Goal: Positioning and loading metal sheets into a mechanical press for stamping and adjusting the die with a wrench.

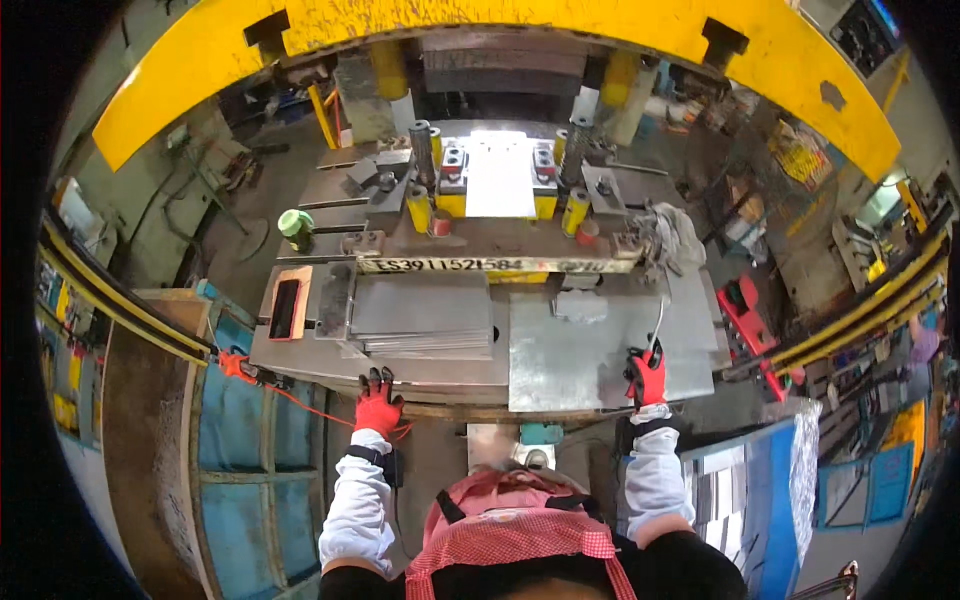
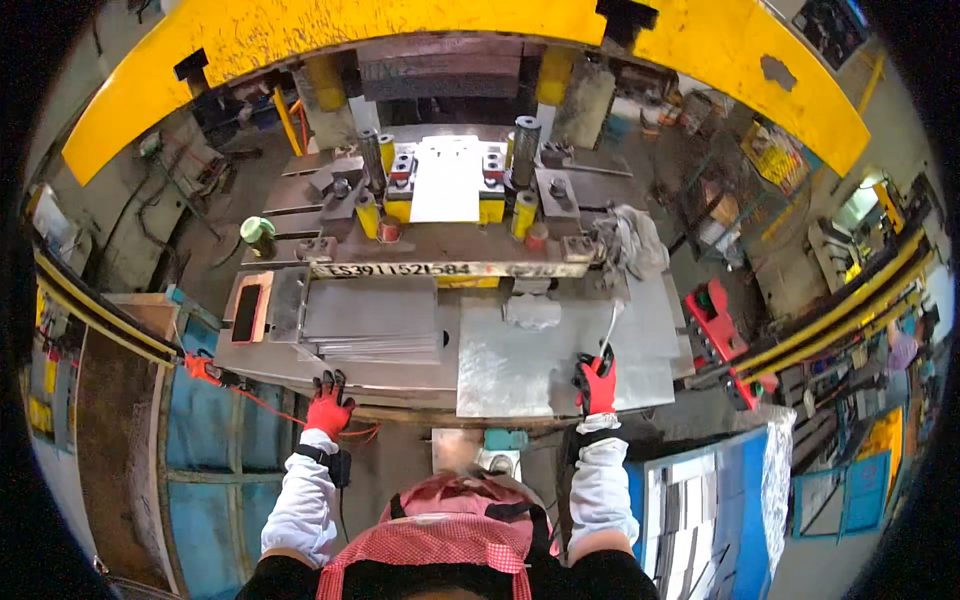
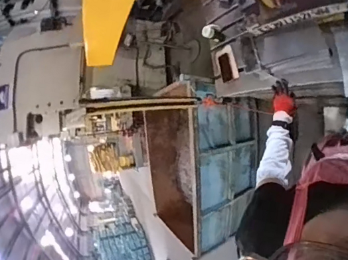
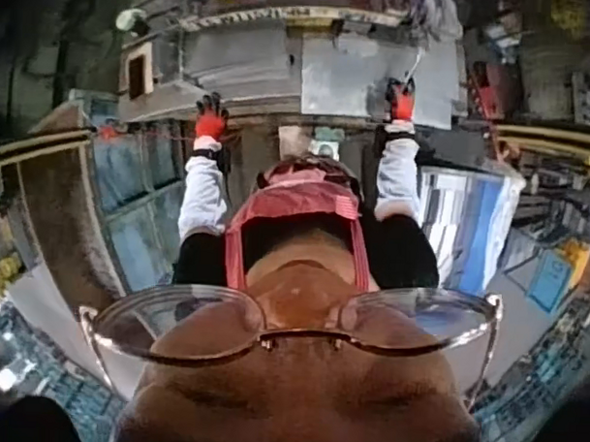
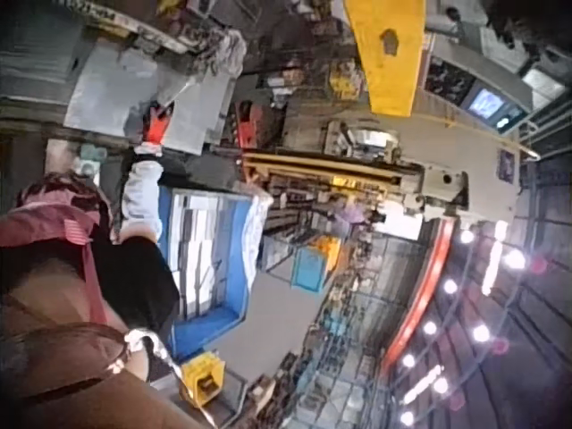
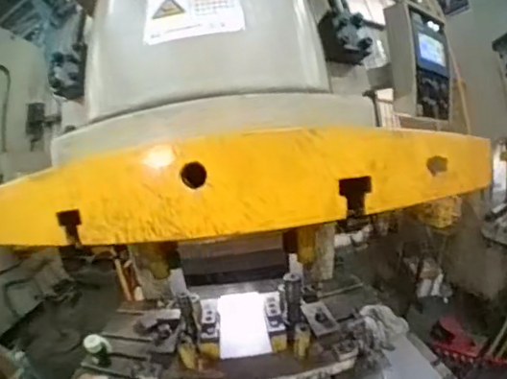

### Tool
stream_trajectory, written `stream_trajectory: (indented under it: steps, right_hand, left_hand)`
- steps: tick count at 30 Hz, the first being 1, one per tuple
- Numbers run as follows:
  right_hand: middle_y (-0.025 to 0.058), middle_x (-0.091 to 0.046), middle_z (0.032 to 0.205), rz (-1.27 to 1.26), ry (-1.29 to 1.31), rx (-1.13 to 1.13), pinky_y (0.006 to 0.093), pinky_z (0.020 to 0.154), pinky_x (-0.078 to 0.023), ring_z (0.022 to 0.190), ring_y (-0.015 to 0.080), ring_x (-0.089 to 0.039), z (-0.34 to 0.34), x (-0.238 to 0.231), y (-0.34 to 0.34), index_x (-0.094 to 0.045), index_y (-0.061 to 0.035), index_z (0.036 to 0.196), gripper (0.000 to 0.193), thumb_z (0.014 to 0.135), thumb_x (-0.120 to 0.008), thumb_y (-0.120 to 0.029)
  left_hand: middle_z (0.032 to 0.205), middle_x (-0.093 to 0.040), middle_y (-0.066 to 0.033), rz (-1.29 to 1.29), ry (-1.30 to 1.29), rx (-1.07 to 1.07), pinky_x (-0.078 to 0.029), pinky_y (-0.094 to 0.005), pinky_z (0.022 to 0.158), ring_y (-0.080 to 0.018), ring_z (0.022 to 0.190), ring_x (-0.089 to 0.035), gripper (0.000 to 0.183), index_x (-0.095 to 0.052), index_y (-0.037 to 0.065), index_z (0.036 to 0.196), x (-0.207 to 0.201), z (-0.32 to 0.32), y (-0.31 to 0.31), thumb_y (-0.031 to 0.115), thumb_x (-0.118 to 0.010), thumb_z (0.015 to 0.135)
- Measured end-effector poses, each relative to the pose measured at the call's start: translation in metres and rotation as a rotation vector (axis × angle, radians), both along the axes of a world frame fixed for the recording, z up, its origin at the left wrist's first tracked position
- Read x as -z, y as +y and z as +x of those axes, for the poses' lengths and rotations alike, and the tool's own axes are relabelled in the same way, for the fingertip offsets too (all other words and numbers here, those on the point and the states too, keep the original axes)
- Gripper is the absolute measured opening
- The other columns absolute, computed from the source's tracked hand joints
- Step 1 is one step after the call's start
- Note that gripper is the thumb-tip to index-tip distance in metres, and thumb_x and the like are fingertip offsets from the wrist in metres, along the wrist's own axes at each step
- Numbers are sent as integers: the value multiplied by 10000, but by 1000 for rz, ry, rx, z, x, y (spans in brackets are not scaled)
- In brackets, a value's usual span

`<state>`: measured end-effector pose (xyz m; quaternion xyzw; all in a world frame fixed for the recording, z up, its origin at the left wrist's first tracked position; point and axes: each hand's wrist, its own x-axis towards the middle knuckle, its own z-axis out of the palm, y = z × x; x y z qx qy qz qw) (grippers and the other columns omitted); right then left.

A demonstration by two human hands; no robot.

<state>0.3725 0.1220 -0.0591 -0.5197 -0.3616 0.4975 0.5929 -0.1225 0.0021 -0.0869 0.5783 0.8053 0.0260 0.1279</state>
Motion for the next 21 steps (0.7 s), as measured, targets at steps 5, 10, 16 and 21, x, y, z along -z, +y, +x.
stream_trajectory:
  steps: [5,10,16,21]
  right_hand:
    - [17,-563,901,184,-197,-423,232,593,-444,674,68,-483,-59,-110,95,-363,-58,1304,546,804,-583,-79]
    - [-30,-518,672,136,34,-856,218,518,-407,568,69,-502,-160,-163,222,-557,-40,912,144,795,-605,-108]
    - [4,-579,676,188,185,-796,228,499,-402,555,82,-524,-165,-157,270,-594,-69,856,121,795,-624,-169]
    - [6,-591,856,325,-33,-669,206,536,-423,641,55,-516,-75,-153,133,-486,-32,1178,358,837,-568,-102]
  left_hand:
    - [1038,-591,-196,-239,-205,-76,-439,-423,850,-327,1000,-557,436,-608,111,1059,-83,61,12,454,-479,824]
    - [886,-634,-132,25,-871,-121,-463,-288,714,-161,800,-598,414,-591,119,1090,-151,130,81,421,-575,807]
    - [966,-625,-30,282,-1549,-96,-448,-274,754,-138,848,-562,403,-592,48,1090,-147,181,219,373,-548,856]
    - [1105,-584,-104,232,-2284,-39,-473,-376,809,-254,963,-581,453,-496,66,1191,-114,164,285,386,-499,872]
